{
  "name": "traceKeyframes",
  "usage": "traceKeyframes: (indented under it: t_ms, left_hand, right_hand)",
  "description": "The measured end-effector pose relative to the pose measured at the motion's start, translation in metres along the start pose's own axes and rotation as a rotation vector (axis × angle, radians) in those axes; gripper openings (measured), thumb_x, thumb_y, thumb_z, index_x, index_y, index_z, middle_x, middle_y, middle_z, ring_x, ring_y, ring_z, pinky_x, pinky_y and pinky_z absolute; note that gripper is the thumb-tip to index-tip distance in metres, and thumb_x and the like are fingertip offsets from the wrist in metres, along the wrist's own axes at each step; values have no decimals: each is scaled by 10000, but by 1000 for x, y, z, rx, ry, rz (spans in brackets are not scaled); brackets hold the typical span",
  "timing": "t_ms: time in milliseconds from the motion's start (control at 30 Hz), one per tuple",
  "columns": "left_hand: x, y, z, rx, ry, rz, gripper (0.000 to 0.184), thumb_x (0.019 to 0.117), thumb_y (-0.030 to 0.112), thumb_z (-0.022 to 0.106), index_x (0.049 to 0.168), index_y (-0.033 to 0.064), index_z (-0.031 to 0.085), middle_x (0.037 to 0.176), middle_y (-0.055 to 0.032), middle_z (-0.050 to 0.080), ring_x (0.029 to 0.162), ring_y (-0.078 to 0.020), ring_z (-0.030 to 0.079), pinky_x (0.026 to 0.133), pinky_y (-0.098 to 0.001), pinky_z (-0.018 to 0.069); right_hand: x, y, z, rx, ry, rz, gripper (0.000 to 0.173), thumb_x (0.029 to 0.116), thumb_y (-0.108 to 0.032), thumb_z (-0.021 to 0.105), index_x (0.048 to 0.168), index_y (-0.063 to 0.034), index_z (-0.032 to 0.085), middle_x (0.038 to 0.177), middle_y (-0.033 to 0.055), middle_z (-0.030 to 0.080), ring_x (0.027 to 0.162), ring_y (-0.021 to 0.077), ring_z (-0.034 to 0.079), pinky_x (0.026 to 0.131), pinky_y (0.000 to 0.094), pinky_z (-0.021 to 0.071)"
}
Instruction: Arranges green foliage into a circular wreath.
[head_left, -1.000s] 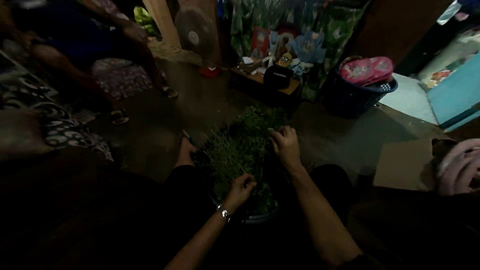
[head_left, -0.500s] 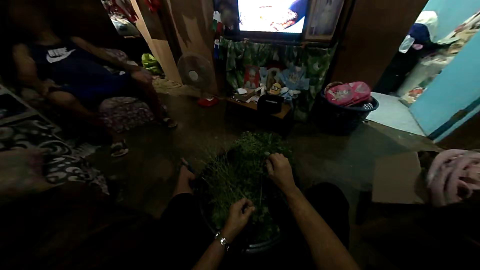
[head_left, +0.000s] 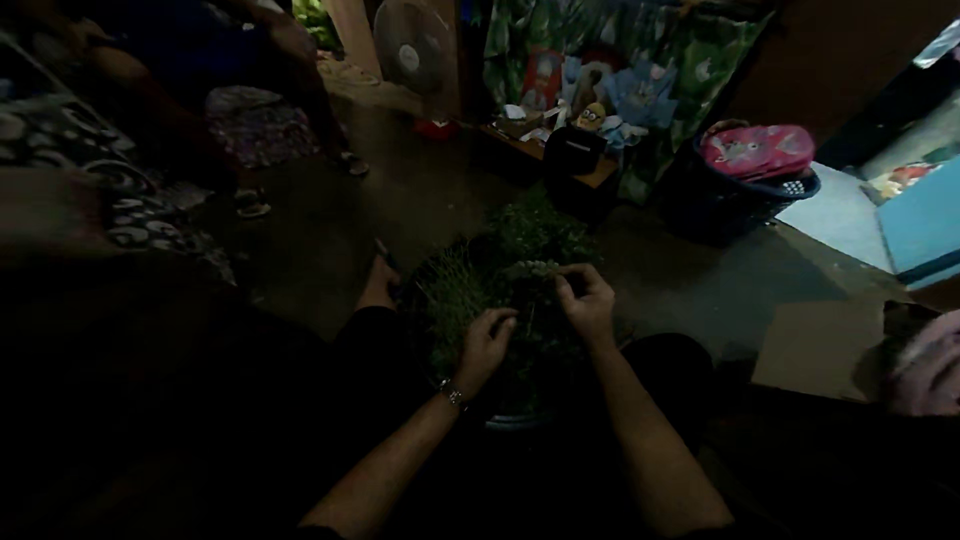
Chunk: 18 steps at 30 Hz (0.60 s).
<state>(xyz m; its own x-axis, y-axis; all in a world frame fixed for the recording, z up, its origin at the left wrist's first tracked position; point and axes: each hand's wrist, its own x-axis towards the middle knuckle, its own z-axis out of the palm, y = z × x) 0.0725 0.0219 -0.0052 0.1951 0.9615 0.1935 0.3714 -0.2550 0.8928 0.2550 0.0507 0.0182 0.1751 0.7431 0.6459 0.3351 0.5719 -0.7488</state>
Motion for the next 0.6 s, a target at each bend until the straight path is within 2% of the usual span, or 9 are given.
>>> traceKeyframes:
  t_ms: [67, 167, 267, 433, 500, 600]
  left_hand:
    - [-4, 18, 1, -173, -17, -24, 277, 1073, 139, 501, 1220, -23, 670, 1066, -56, 709, 849, 7, 620, 767, -159, 500]
    - [-3, 31, -2, -428, -15, -136, 266, 1084, 126, 482, 1207, -34, 655, 1011, -24, 692, 859, -30, 656, 809, -202, 556]
    - [-1, 28, -4, -597, 19, -164, 280, 1089, 124, 465, 1150, -43, 680, 905, -36, 690, 819, -88, 663, 804, -259, 570]
    - [-4, 26, -7, -806, 51, -251, 270, 1090, 119, 454, 1070, -24, 682, 868, -38, 670, 780, -95, 641, 768, -249, 558]
    - [-3, 22, -10, -872, 46, -293, 246, 1085, 122, 474, 1082, -17, 678, 870, -47, 665, 779, -106, 642, 761, -249, 560]
    - [2, 17, -16, -957, 10, -379, 204, 1077, 113, 487, 1130, 8, 654, 882, -36, 644, 772, -107, 624, 773, -252, 557]
  right_hand:
    - [-6, 7, 5, -187, -48, -283, 127, 881, -13, 671, 971, 67, 712, 914, 153, 736, 801, 135, 714, 762, 244, 597]
    - [-12, 5, 10, -320, -150, -492, 122, 879, -43, 711, 968, 30, 750, 1000, 183, 731, 912, 242, 729, 832, 304, 605]
    - [-15, -1, 13, -377, -225, -596, 94, 917, -88, 699, 967, -27, 752, 999, 155, 732, 931, 273, 712, 847, 366, 594]
    - [-19, -4, 16, -350, -287, -602, 133, 930, -126, 689, 1014, -71, 777, 1019, 133, 728, 962, 273, 692, 888, 407, 567]
    - [-21, -1, 18, -286, -307, -544, 157, 929, -127, 689, 1039, -71, 787, 1042, 141, 719, 983, 260, 682, 886, 386, 567]
    - [-23, 0, 21, -109, -379, -362, 174, 951, -128, 681, 1065, -46, 783, 1085, 137, 679, 1018, 184, 653, 893, 300, 570]
